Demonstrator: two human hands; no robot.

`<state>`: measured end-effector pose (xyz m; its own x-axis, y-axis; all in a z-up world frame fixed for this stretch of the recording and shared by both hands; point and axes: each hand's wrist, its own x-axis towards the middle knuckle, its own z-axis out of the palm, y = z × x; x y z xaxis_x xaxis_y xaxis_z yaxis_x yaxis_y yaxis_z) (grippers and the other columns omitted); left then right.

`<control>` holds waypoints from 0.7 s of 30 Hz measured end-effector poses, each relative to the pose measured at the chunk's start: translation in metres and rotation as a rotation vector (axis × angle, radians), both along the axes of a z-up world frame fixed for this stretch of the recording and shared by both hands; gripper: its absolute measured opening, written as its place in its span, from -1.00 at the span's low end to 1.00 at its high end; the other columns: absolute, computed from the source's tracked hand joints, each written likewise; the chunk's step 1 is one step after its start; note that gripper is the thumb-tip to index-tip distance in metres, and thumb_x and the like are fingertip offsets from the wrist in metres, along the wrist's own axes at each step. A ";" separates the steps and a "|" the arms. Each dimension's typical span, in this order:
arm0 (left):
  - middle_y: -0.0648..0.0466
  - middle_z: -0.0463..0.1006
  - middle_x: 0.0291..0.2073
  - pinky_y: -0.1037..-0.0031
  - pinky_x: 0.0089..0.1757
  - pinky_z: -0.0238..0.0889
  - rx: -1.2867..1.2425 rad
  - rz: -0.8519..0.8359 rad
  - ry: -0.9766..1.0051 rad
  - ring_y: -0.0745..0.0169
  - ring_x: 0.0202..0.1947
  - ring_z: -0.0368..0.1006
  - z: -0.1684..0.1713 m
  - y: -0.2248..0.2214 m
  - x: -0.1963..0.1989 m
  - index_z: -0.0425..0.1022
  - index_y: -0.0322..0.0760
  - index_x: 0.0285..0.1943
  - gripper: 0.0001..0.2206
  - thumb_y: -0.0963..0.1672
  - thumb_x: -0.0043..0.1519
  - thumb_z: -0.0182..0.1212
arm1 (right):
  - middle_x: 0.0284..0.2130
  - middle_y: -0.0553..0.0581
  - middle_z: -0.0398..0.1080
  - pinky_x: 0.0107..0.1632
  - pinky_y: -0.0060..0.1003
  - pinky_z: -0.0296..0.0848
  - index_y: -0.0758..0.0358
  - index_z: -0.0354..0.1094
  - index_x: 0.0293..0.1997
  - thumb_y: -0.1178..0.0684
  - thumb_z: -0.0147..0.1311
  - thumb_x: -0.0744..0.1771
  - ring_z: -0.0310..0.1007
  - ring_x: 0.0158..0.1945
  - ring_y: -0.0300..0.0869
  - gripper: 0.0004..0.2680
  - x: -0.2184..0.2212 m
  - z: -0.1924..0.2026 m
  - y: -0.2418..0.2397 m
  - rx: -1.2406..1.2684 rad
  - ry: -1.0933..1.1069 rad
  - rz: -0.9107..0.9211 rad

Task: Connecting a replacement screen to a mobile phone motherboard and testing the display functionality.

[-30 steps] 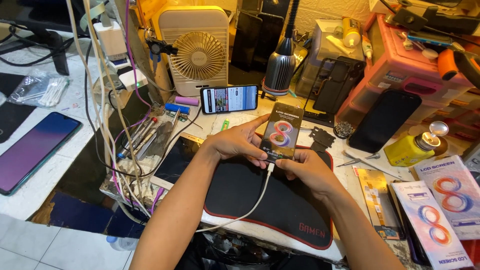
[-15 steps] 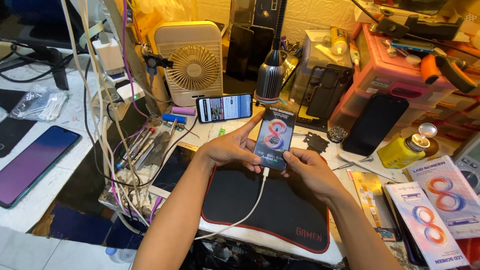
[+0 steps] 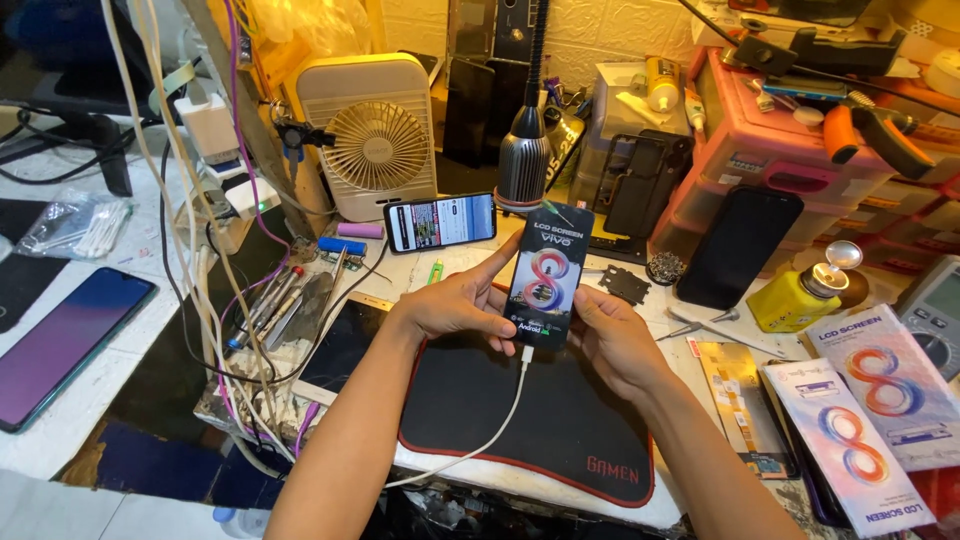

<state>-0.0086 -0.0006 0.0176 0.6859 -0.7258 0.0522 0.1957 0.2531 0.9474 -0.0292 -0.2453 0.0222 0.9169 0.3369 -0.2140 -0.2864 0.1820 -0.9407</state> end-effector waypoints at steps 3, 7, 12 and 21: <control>-0.40 0.58 -0.27 0.30 -0.35 0.57 0.006 -0.001 0.002 -0.24 -0.35 0.64 -0.005 0.000 0.002 -0.50 0.24 0.63 0.14 -0.36 0.08 0.35 | -0.11 0.25 0.50 0.05 -0.15 0.32 0.33 0.46 0.15 -0.04 -0.15 0.44 0.44 -0.08 -0.03 -0.69 -0.007 0.011 0.008 0.030 0.002 -0.026; -0.39 0.58 -0.23 0.28 -0.34 0.57 0.017 -0.006 -0.022 -0.22 -0.33 0.64 0.000 0.001 0.000 -0.54 0.28 0.62 0.18 -0.35 0.06 0.38 | -0.14 0.15 0.51 0.06 -0.20 0.34 0.30 0.48 0.13 -0.06 -0.13 0.43 0.43 -0.10 -0.13 -0.70 -0.015 0.018 0.012 0.031 -0.034 -0.047; -0.45 0.58 -0.23 0.18 -0.30 0.59 0.078 0.144 0.035 -0.26 -0.30 0.63 -0.015 0.003 0.012 -0.41 0.10 0.64 -0.13 -0.12 0.27 0.22 | -0.08 0.14 0.54 0.07 -0.26 0.37 0.32 0.46 0.18 -0.02 -0.13 0.44 0.48 -0.06 -0.16 -0.70 -0.013 0.006 0.011 0.012 -0.075 -0.068; -0.23 0.61 -0.06 0.15 -0.02 0.49 -0.267 0.329 0.405 -0.05 -0.08 0.60 -0.040 -0.045 0.016 0.41 -0.34 0.34 -0.21 0.29 0.33 -0.33 | 0.13 0.22 0.49 0.36 -0.11 0.20 0.33 0.41 0.26 0.03 -0.14 0.43 0.40 0.23 -0.09 -0.69 -0.019 0.009 0.025 -0.013 -0.121 -0.025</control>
